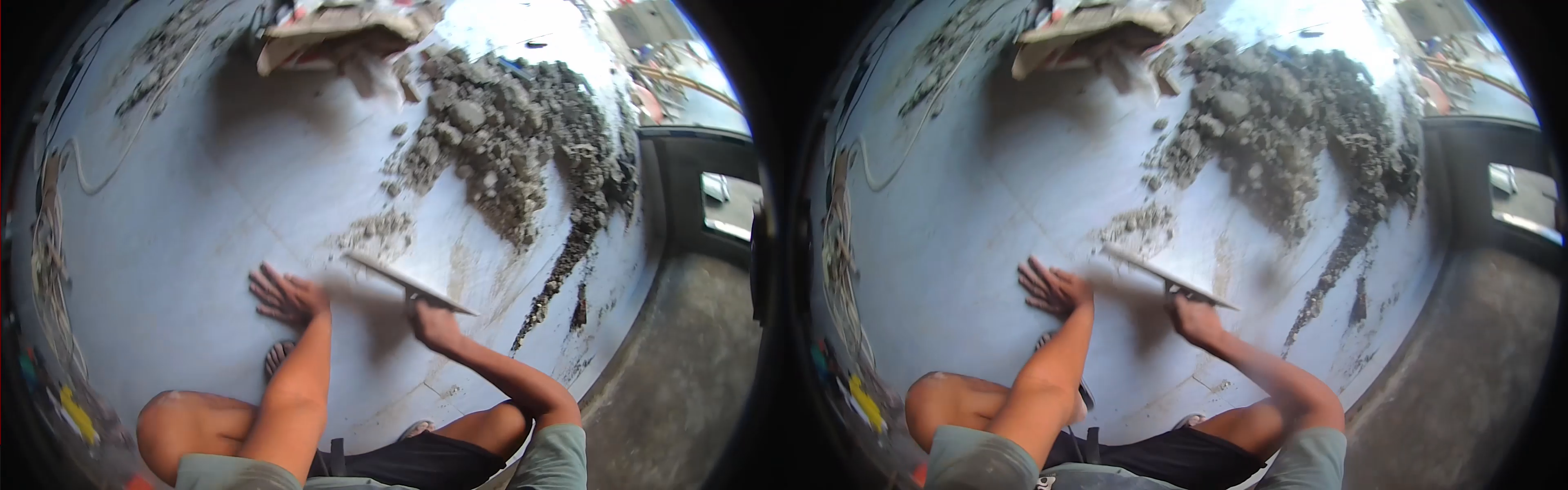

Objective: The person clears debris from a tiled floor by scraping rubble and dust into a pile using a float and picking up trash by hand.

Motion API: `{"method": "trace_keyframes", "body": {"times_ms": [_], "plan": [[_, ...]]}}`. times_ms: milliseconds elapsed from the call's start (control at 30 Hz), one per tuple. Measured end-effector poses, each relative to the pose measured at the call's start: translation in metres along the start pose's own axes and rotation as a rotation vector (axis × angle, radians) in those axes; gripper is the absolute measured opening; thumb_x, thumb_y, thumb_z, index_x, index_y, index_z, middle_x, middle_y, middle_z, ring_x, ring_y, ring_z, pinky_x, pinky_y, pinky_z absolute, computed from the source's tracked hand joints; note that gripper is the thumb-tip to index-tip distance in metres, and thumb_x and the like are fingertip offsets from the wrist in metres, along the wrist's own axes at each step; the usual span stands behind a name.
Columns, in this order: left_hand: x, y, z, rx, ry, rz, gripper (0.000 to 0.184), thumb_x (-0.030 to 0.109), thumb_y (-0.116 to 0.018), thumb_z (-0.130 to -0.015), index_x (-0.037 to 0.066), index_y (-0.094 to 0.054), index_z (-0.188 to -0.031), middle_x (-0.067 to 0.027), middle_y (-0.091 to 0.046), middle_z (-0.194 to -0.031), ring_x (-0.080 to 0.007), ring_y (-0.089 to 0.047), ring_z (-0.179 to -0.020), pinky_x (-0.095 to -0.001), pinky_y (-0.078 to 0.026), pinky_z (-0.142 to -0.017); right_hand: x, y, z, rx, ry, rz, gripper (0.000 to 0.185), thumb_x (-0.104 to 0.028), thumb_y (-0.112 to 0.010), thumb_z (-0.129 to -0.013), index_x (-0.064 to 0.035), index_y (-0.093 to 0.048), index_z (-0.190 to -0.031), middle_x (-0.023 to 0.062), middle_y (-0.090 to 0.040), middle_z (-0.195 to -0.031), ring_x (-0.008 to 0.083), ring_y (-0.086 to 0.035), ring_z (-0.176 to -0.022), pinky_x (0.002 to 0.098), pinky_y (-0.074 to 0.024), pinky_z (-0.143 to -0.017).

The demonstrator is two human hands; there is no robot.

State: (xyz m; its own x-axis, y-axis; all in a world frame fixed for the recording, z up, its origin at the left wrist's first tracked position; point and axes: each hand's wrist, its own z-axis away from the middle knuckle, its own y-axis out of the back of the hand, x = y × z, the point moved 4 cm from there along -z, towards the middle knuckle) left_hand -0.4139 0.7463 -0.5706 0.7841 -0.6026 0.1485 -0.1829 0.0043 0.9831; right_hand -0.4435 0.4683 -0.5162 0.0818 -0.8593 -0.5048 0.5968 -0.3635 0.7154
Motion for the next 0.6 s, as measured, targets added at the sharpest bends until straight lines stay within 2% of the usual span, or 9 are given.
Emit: {"method": "trace_keyframes", "body": {"times_ms": [67,133,200,300,333,400,467,533,600], "plan": [[0.001,0.000,-0.003,-0.025,0.005,-0.037,0.054,0.026,-0.040,-0.098,0.014,-0.038,-0.151,-0.0093,-0.027,-0.162,-0.0300,-0.020,-0.150,-0.0583,-0.008,-0.118,-0.014,-0.008,-0.013,-0.168,0.056,0.070,0.028,-0.027,-0.052,-0.097,-0.0027,-0.050,-0.111,0.0216,-0.066,-0.071,0.0421,-0.065,-0.060,0.0547,-0.0508,-0.056],[0.005,0.005,-0.007,-0.059,0.004,-0.050,0.054,0.028,-0.038,-0.099,0.014,-0.037,-0.151,-0.0100,-0.026,-0.162,-0.0312,-0.021,-0.150,-0.0577,-0.009,-0.118,-0.042,0.008,-0.032,-0.080,0.076,0.067,0.031,-0.027,-0.051,-0.098,-0.0016,-0.049,-0.115,0.0229,-0.065,-0.072,0.0420,-0.065,-0.063,0.0554,-0.0504,-0.058],[0.003,0.009,-0.006,-0.074,-0.001,-0.066,0.054,0.031,-0.035,-0.099,0.014,-0.037,-0.151,-0.0105,-0.026,-0.162,-0.0322,-0.021,-0.150,-0.0575,-0.009,-0.118,-0.036,0.000,-0.052,0.159,0.091,0.039,0.029,-0.027,-0.057,-0.096,-0.0011,-0.052,-0.108,0.0198,-0.060,-0.062,0.0414,-0.060,-0.054,0.0536,-0.0467,-0.050],[0.009,0.001,-0.004,-0.083,-0.033,-0.051,0.054,0.031,-0.035,-0.100,0.015,-0.036,-0.151,-0.0109,-0.025,-0.162,-0.0329,-0.022,-0.149,-0.0587,-0.010,-0.117,-0.002,0.020,-0.091,0.120,-0.212,-0.051,0.025,-0.021,-0.048,-0.095,0.0005,-0.048,-0.107,0.0273,-0.063,-0.076,0.0456,-0.063,-0.074,0.0560,-0.0482,-0.067],[0.011,0.002,-0.004,-0.092,-0.038,-0.054,0.054,0.031,-0.036,-0.100,0.015,-0.036,-0.151,-0.0113,-0.025,-0.162,-0.0331,-0.022,-0.149,-0.0596,-0.010,-0.117,0.011,0.036,-0.100,0.232,-0.181,-0.037,0.021,-0.019,-0.044,-0.095,0.0003,-0.048,-0.102,0.0277,-0.064,-0.077,0.0471,-0.063,-0.076,0.0564,-0.0485,-0.068],[0.009,0.006,-0.005,-0.094,-0.039,-0.074,0.054,0.030,-0.038,-0.099,0.015,-0.035,-0.151,-0.0120,-0.025,-0.161,-0.0335,-0.021,-0.149,-0.0616,-0.011,-0.116,0.038,0.065,-0.119,0.211,-0.210,-0.041,0.020,-0.017,-0.041,-0.094,0.0000,-0.051,-0.099,0.0275,-0.066,-0.089,0.0473,-0.063,-0.085,0.0561,-0.0495,-0.074],[0.006,0.000,-0.003,-0.083,-0.034,-0.073,0.054,0.029,-0.039,-0.099,0.016,-0.035,-0.152,-0.0128,-0.025,-0.161,-0.0339,-0.021,-0.149,-0.0636,-0.012,-0.115,0.032,0.099,-0.128,0.119,-0.272,-0.025,0.024,-0.017,-0.041,-0.094,-0.0001,-0.052,-0.106,0.0291,-0.065,-0.094,0.0450,-0.064,-0.091,0.0526,-0.0516,-0.078],[0.002,-0.002,-0.005,-0.071,-0.002,-0.051,0.054,0.028,-0.041,-0.099,0.016,-0.034,-0.152,-0.0136,-0.024,-0.161,-0.0343,-0.021,-0.149,-0.0656,-0.013,-0.113,0.048,0.086,-0.139,0.193,-0.150,0.059,0.028,-0.022,-0.040,-0.095,-0.0022,-0.056,-0.108,0.0272,-0.065,-0.099,0.0427,-0.064,-0.097,0.0499,-0.0523,-0.083],[0.008,-0.006,-0.008,-0.058,0.068,-0.037,0.055,0.027,-0.043,-0.099,0.016,-0.034,-0.152,-0.0143,-0.024,-0.161,-0.0347,-0.021,-0.149,-0.0675,-0.014,-0.112,0.055,0.083,-0.164,0.082,-0.394,-0.211,0.038,-0.032,-0.037,-0.095,-0.0070,-0.062,-0.109,0.0204,-0.064,-0.118,0.0385,-0.059,-0.113,0.0481,-0.0477,-0.095]]}}
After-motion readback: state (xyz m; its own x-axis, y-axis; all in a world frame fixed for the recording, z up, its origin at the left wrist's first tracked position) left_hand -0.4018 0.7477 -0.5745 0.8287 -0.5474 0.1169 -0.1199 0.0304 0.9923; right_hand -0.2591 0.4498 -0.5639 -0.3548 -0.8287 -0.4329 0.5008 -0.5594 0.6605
